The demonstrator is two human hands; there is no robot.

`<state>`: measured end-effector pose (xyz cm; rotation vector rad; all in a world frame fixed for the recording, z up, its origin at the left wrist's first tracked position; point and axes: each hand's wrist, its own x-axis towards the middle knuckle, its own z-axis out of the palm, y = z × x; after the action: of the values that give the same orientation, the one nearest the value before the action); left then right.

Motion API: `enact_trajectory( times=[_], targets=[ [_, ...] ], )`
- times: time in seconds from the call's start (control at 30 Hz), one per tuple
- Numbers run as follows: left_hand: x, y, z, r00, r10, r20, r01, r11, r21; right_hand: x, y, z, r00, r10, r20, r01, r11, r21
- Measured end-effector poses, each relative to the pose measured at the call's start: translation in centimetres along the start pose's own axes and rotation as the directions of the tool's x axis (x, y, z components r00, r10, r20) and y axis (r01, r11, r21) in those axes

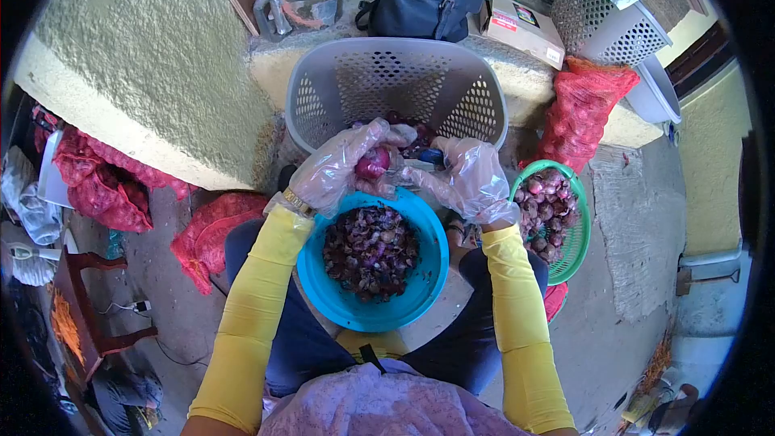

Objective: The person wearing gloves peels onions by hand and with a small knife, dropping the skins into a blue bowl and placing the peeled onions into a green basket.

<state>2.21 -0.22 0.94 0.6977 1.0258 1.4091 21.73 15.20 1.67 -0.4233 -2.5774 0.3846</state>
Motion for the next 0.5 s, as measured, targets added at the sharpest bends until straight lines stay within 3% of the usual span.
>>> enact_trajectory(
  times=[0.17,0.37,0.5],
  targets=[
    [-0.1,-0.4,-0.1,0.995,-0.096,0.014,0.096,0.995,-0.007,0.2,-0.3,-0.6,0.992,0.058,0.108,-0.058,0.998,-0.008],
    [0.2,-0.6,-1.1,1.0,0.027,0.012,-0.027,1.0,-0.012,-1.0,1.1,0.7,1.0,0.015,-0.018,-0.017,0.995,-0.1],
    [0.4,-0.9,-0.9,0.999,0.025,-0.031,-0.027,0.998,-0.061,-0.5,0.3,0.3,0.999,0.036,0.027,-0.035,0.999,-0.037]
  ],
)
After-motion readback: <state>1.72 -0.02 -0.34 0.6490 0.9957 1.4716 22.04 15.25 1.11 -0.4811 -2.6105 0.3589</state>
